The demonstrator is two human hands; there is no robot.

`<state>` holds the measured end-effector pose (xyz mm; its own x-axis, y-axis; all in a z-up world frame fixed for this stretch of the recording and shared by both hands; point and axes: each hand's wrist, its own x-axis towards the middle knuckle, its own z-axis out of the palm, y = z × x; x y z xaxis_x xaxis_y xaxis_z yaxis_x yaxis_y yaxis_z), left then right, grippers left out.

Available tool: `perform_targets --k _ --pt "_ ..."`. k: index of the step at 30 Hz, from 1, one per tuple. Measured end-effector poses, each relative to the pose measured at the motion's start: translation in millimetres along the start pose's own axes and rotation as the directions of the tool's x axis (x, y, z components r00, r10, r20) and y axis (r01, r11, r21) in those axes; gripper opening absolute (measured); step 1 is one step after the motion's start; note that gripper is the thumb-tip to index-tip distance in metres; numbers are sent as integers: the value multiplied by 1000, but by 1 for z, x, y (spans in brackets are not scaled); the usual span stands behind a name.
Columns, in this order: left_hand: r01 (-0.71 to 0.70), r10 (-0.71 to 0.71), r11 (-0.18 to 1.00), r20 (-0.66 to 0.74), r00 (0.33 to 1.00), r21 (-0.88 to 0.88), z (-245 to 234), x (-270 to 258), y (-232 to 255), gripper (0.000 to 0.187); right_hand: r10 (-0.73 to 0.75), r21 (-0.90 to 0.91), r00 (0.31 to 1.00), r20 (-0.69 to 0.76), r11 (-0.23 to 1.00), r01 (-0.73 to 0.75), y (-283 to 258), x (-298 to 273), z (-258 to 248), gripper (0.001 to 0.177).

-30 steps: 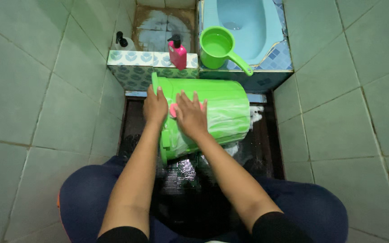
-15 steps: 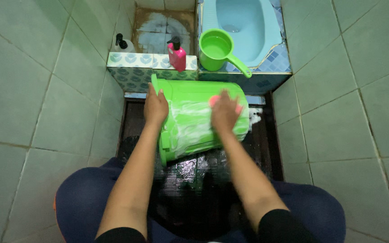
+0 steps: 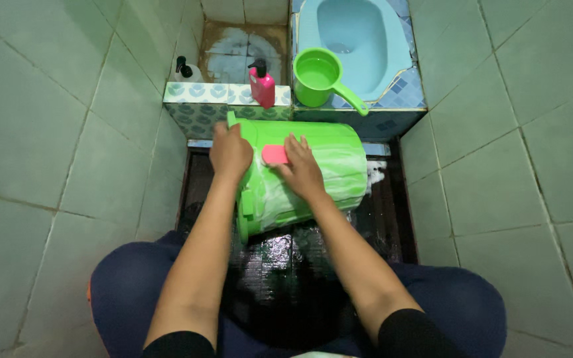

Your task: The person sits on the bathroom floor and scrubs the exterior of a green bucket with a pink sponge. They briefly dip the sponge into a green jug of water and continue scrubbing the bucket's surface.

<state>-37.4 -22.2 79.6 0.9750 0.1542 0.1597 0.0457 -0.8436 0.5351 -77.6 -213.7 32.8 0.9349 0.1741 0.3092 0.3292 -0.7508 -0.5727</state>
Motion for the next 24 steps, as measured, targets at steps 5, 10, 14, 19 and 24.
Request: perform_targets --k 5,10,14,19,24 --pt "-405 391 910 139 910 88 -14 -15 41 43 49 328 997 -66 944 -25 15 -8 -6 72" --pt "-629 608 755 161 777 186 16 -41 56 57 87 651 992 -89 759 -8 23 -10 -12 81" --pt "-659 629 706 196 752 260 31 -36 51 42 219 745 974 -59 658 -103 35 -3 -16 71" --pt "-693 512 676 516 687 252 39 -13 63 21 448 695 881 -151 682 -227 50 14 -42 50" --pt "-694 531 709 554 641 124 28 18 74 28 564 665 805 -183 674 -320 52 54 -87 21"
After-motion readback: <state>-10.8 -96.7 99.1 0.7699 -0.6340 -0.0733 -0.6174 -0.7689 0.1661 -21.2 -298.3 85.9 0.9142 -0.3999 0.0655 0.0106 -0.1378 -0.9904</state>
